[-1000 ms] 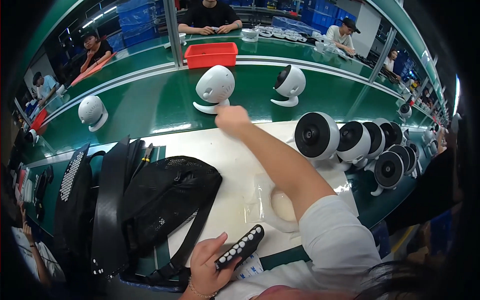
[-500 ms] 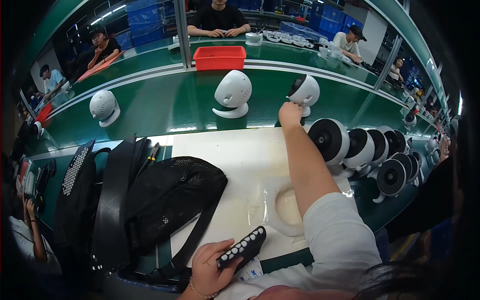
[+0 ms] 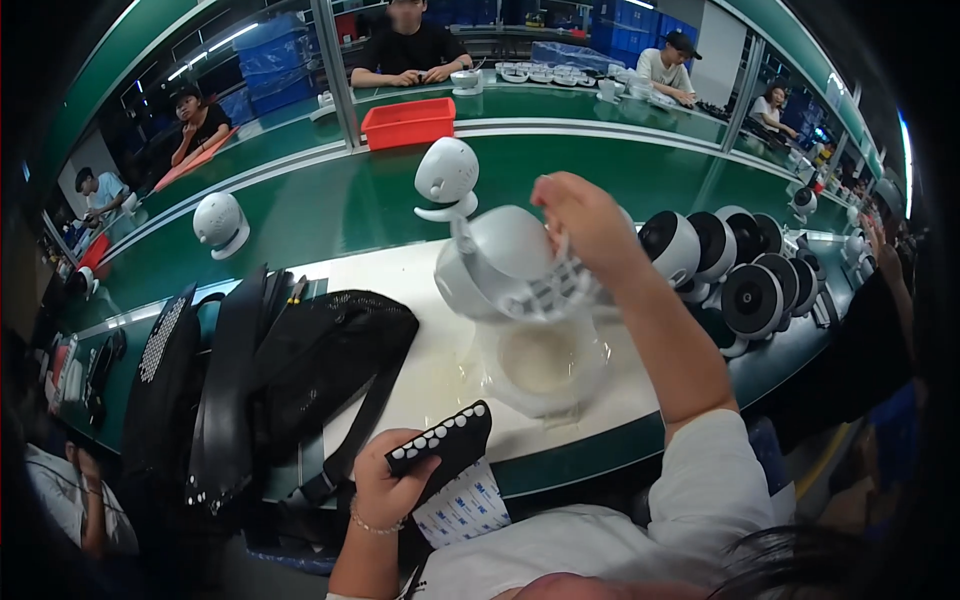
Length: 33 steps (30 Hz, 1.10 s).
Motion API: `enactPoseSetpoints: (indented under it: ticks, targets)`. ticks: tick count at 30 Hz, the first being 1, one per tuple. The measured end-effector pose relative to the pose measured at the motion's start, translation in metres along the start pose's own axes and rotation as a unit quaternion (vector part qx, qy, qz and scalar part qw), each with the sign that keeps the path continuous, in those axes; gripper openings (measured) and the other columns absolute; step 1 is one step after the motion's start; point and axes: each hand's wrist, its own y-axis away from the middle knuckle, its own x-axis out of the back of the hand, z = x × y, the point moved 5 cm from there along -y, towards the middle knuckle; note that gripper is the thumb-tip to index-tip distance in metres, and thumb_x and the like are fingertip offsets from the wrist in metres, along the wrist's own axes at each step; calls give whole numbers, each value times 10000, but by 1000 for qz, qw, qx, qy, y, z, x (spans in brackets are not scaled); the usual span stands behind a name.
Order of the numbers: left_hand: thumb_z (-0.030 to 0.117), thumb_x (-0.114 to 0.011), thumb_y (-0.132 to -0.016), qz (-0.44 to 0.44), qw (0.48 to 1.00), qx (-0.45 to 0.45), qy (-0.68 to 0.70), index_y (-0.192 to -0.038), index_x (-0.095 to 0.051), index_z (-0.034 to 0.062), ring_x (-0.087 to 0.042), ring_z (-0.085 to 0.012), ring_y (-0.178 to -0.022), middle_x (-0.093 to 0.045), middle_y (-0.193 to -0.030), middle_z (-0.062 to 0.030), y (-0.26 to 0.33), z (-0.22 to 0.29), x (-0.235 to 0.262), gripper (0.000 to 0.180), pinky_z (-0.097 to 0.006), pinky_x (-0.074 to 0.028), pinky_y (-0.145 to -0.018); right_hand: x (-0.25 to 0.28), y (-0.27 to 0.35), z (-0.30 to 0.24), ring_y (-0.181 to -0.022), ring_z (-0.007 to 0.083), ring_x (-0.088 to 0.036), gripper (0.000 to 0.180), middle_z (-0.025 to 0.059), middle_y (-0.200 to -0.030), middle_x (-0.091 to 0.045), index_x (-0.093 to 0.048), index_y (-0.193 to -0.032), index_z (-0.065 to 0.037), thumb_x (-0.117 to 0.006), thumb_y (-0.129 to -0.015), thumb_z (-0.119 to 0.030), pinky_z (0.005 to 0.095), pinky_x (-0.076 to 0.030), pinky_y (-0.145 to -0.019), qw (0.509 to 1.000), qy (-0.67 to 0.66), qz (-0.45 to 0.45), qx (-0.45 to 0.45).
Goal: Assembling small electronic devices on a production line by attaching bases and tightening screws.
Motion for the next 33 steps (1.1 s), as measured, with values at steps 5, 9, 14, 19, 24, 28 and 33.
enactPoseSetpoints:
  ticks: [5,9,14,19,24,28,33]
  targets:
    - [-20,-698,-685,-2,981,92,173,-929,-572,-24,-551,-98,-776,-605,-845,-44,13,1,-21,274,-235,-450,-697,16,61,10,-523,47,-412,272,-23,-574,-448,-582,-890,-11,-448,-925,-246,208,-332,-504,996,31,-38,-69]
    - [8,-675,-741,-37,972,106,208,-946,-556,-21,-544,-86,-786,-600,-859,-30,5,5,-52,238,-227,-451,-701,37,72,40,-600,87,-474,225,3,-699,-516,-570,-968,-11,-512,-893,-215,228,-392,-584,996,-31,10,-78]
    - [24,-664,-750,-38,970,96,221,-892,-575,-16,-549,-98,-759,-598,-838,-43,9,7,-59,173,-225,-447,-681,30,159,9,-861,228,-545,294,80,-981,-558,-557,-1033,-39,-666,-775,-128,331,-444,-758,943,60,161,286]
    - [1,-698,-683,-101,970,76,208,-892,-576,-18,-572,-148,-800,-609,-896,-87,5,17,-83,243,-266,-456,-718,-3,194,13,-846,250,-582,336,89,-942,-602,-594,-950,-49,-758,-662,-106,328,-476,-754,958,137,-29,251]
    - [-51,-703,-664,-96,965,124,210,-926,-539,-5,-570,-123,-769,-603,-841,-75,6,17,-97,313,-241,-455,-681,7,197,32,-757,205,-587,300,99,-858,-606,-594,-904,-26,-763,-655,-40,267,-458,-699,978,81,-21,189]
    - [-66,-687,-679,-87,991,41,96,-784,-572,1,-538,-111,-651,-577,-727,-49,2,17,-96,170,-233,-420,-575,12,193,46,-744,242,-606,255,87,-848,-625,-606,-908,-29,-733,-692,-75,305,-483,-672,996,2,-45,82]
    - [-53,-691,-675,-75,993,46,82,-726,-571,-1,-508,-116,-589,-554,-673,-34,2,19,-99,140,-242,-398,-533,14,198,43,-841,245,-616,228,88,-905,-627,-613,-896,-42,-724,-698,-65,311,-470,-699,986,79,-13,144]
